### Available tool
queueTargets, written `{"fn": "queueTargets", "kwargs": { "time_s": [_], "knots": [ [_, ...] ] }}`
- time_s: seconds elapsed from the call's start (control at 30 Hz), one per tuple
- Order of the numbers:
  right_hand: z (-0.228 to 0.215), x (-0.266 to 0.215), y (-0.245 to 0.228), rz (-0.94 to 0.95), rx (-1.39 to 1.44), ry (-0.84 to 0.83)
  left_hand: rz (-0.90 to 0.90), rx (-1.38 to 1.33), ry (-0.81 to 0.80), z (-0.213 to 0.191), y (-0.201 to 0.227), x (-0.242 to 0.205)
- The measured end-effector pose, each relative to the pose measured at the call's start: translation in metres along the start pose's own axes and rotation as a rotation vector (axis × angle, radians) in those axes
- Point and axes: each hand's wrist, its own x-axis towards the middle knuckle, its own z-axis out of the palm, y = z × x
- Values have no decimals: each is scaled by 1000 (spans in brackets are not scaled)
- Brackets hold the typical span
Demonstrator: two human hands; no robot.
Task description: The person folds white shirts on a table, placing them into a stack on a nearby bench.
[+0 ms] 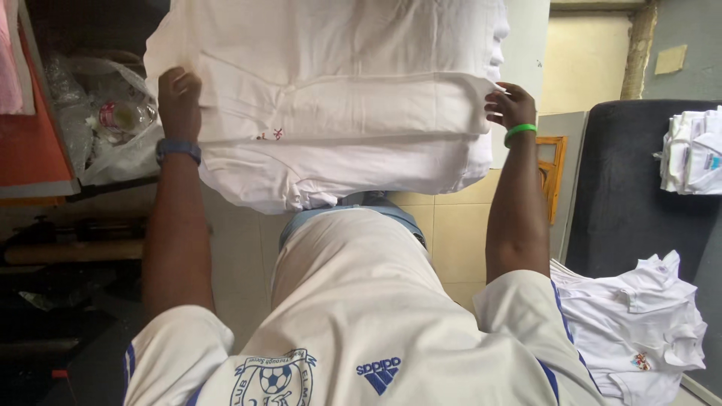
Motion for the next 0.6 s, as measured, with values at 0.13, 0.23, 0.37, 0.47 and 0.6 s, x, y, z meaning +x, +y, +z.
{"fn": "queueTargets", "kwargs": {
  "time_s": [0.13, 0.23, 0.37, 0.47, 0.6],
  "knots": [
    [7, 11, 7, -125, -297, 173, 502, 409, 188, -17, -48, -4],
    [3, 17, 8, -153, -462, 230, 465, 583, 295, -42, -68, -17],
    [-21, 45, 43, -257, -644, 330, 429, 647, 289, -78, -134, 12],
    [-21, 16, 59, 9, -337, 363, 250, 426, 166, -84, -135, -5],
    [-12, -19, 92, 126, -116, 172, -79, -113, -6, -76, -117, -30]
  ]
}}
